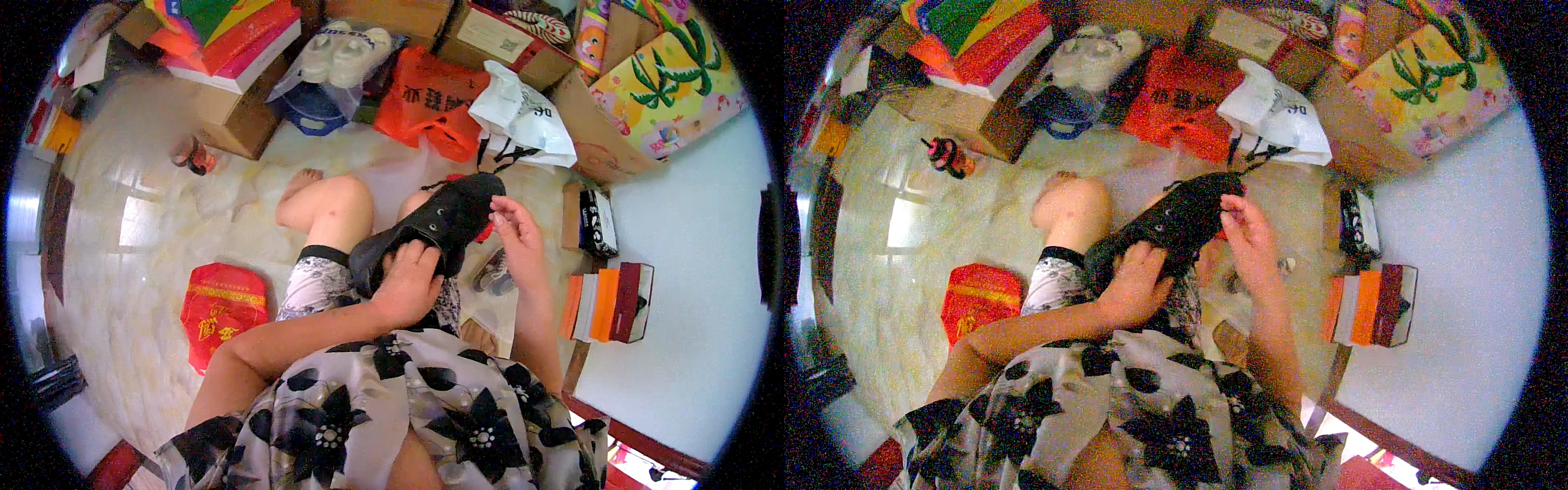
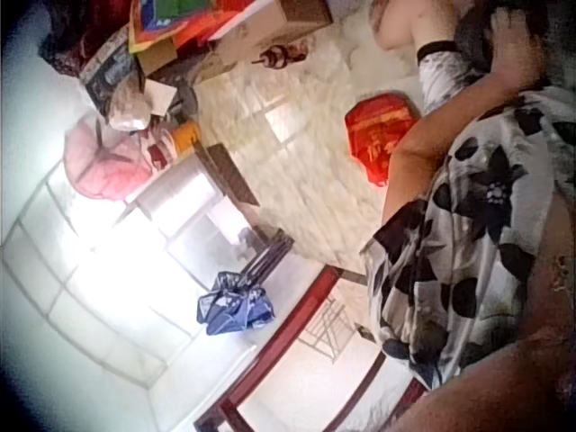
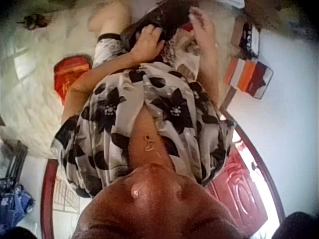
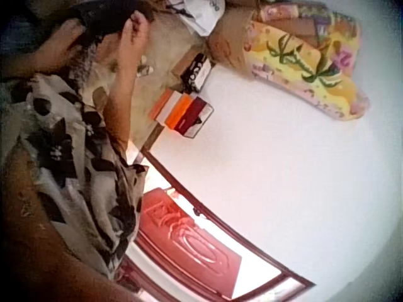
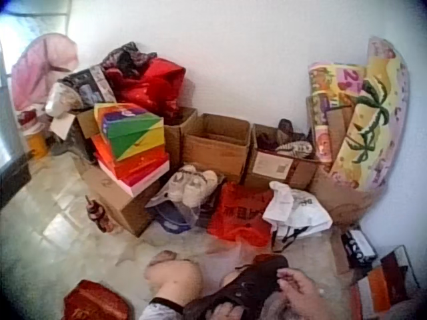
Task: The person sits on the floor and cleans a black shoe using a red cloth. They wipe the shoe's surface, untie and re-tie the laces, and then place the shoe into a clear plastic bag.
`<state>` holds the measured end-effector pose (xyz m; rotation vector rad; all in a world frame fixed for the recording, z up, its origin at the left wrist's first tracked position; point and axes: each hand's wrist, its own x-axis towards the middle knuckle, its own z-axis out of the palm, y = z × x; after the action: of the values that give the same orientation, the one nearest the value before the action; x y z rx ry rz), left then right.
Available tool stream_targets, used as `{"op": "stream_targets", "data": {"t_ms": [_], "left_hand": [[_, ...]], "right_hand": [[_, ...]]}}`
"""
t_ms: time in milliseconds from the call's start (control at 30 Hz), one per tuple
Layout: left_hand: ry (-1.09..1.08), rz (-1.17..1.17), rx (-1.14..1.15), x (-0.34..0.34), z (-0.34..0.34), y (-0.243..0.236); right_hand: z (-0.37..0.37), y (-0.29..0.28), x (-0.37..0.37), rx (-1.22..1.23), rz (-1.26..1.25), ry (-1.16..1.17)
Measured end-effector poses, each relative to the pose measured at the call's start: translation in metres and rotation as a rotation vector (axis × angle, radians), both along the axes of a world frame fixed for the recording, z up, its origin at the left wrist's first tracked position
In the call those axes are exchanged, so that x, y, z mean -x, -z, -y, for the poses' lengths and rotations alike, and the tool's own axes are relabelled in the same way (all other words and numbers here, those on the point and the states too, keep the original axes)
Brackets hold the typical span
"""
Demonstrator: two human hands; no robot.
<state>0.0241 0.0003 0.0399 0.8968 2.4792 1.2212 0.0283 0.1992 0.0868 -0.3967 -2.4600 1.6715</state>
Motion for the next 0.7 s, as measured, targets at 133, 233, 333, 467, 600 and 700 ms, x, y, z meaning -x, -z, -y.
{"op": "stream_targets", "data": {"t_ms": [133,233,333,467,600,700], "left_hand": [[-0.004,-0.017,-0.061,0.001,0.002,0.000],[0.002,-0.025,-0.021,0.001,0.001,-0.004],[0.014,-0.013,-0.011,0.001,0.001,-0.004],[0.003,-0.038,-0.018,0.001,0.000,-0.004],[0.007,-0.040,-0.028,0.001,0.002,-0.005],[0.027,-0.018,-0.012,0.003,0.002,-0.009]], "right_hand": [[-0.005,0.001,-0.010,-0.099,0.020,0.006],[-0.007,0.004,-0.015,-0.131,0.017,0.000],[-0.006,0.007,-0.019,-0.114,0.016,-0.006],[-0.007,0.008,-0.021,-0.105,0.066,-0.047],[-0.004,0.009,-0.022,-0.114,0.098,-0.104],[-0.004,0.010,-0.023,-0.173,0.109,-0.151]]}}
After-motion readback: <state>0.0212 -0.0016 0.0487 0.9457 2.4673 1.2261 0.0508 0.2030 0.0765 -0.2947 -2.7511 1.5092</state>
